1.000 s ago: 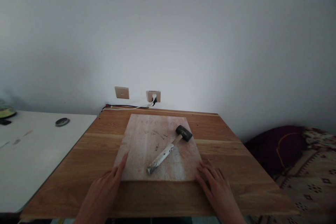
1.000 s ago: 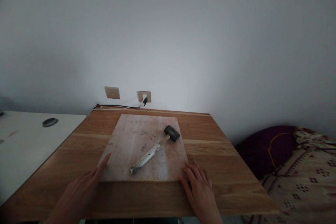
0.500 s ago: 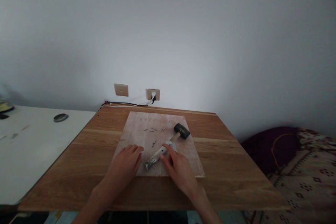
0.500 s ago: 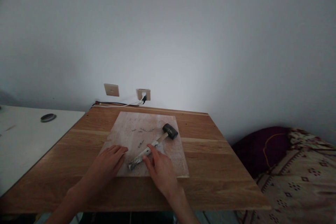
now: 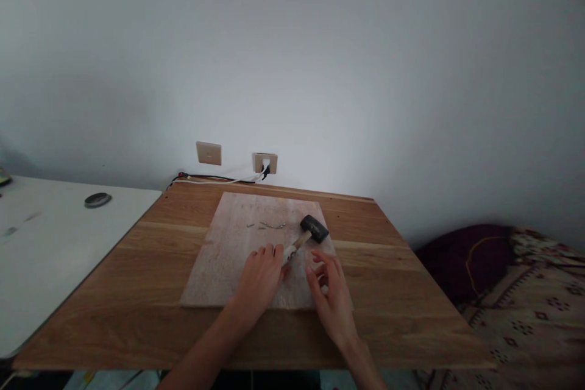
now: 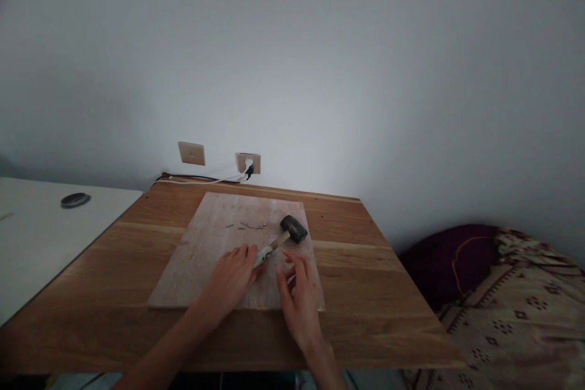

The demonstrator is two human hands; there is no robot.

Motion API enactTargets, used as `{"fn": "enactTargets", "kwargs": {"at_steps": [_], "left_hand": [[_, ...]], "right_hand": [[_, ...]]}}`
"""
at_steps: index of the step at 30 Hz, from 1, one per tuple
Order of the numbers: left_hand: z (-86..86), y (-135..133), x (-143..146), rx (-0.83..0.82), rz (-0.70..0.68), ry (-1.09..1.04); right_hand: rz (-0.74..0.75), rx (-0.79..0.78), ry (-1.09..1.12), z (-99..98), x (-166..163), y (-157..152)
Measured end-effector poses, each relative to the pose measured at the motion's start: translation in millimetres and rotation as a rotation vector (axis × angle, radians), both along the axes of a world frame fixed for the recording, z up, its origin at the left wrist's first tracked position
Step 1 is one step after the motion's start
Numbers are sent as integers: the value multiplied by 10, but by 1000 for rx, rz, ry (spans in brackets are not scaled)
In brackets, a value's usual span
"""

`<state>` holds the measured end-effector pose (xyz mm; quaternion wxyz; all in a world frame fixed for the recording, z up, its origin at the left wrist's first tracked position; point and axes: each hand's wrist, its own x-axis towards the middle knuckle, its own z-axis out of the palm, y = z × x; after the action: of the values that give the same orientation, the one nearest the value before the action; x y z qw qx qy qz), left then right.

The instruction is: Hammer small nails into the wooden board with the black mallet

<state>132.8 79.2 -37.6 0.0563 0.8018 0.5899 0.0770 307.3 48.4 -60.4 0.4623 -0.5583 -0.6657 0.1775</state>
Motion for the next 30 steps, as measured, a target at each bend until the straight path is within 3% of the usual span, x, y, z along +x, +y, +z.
{"fn": "enactTargets", "kwargs": {"at_steps": [7, 12, 15, 19, 24, 28, 30], "left_hand": [[-40, 14, -83, 1, -33, -60], [19, 45, -538, 102, 81, -510], [24, 46, -926, 51, 125, -812], [-45, -35, -1327, -41, 263, -1073], [-10, -94, -1407, 0, 460, -1273], [103, -115, -1471, 134, 467, -1482], [117, -146, -1588, 80, 499, -1470]], "right_hand": [[-17, 10, 53, -19, 113, -32], [-51, -7, 76, -58, 230, 1], [-48, -35, 93, -62, 248, 45], [44, -29, 44, 18, 111, 154], [237, -46, -57, 165, -181, 369], [328, -15, -90, 197, -325, 519], [371, -18, -112, 196, -373, 580]]}}
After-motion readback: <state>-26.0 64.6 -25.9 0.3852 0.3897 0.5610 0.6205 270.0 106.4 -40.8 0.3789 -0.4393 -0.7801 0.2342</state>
